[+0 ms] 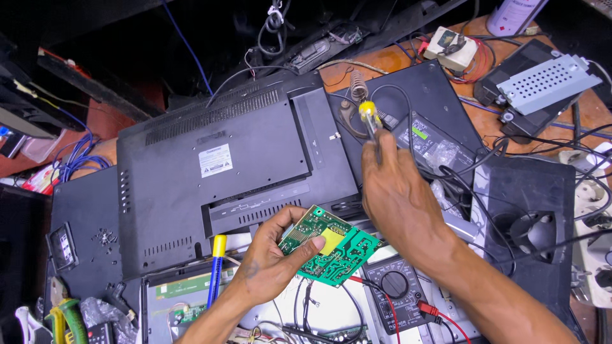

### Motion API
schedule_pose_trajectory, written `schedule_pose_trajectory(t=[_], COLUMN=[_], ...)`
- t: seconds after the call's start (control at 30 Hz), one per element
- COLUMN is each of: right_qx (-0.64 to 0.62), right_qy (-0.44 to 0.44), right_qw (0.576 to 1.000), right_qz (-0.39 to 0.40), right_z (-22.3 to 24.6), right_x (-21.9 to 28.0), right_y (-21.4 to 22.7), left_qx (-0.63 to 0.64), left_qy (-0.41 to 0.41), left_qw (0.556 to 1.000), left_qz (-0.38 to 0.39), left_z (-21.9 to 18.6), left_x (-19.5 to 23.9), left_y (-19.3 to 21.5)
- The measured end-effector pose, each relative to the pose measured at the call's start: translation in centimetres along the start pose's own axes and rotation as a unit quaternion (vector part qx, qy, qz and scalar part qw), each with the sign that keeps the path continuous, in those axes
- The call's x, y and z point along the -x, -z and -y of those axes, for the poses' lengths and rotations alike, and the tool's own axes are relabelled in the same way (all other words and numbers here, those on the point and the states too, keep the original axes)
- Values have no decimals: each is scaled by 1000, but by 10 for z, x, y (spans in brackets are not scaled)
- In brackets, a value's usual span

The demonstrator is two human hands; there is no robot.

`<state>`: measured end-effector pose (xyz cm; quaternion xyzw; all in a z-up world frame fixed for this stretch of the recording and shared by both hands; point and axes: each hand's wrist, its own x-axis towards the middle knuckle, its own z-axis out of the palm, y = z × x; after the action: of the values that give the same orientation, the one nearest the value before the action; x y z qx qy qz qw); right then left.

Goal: The person uses a multimeter to test points on a circuit board removed from a television chassis. They then use a soldering iron to reflow solder joints on the board and continue testing with the multimeter.

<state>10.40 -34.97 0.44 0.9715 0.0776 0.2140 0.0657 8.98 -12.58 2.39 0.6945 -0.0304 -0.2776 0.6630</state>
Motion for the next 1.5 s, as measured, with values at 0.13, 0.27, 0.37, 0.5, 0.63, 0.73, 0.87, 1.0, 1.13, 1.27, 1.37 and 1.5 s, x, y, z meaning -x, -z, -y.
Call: schedule_pose_trajectory(t=[0.13,0.27,0.37,0.5,0.63,0.73,0.87,1.0,1.13,1.27,1.37,1.5], right_qx=[-172,-82,-92,-372,-473,-499,-612,-552,-520,-425,-293,-147], right_qy=[-44,0,45,117,47,-29,-54,-78,-52,92,168,317], right_qw=[981,996,995,921,847,794,724,779,833,899,931,910], right_qz=[75,44,10,7,239,344,313,288,181,-46,-137,-224], right_z=[-1,2,16,39,48,58,71,82,87,84,83,88], right_x=[-14,-2,22,41,56,56,67,76,95,108,116,114], right_y=[-16,-11,25,93,91,94,91,105,107,112,107,100], left_qx=[-65,-46,-9,135,247,265,133,41,-50,-94,-222,-430], left_qy=[-57,-57,-29,-29,-14,-17,-66,25,41,-197,-239,-430], left_qw=[996,997,999,990,969,964,989,999,997,973,931,773], left_qz=[-8,-17,-29,0,-1,0,-5,-11,-30,-82,-167,-180], left_z=[-1,1,-1,11,28,35,47,57,51,46,31,50], left_x=[9,24,40,60,76,87,104,126,146,166,193,190], left_y=[5,14,19,28,33,39,57,69,89,119,114,107])
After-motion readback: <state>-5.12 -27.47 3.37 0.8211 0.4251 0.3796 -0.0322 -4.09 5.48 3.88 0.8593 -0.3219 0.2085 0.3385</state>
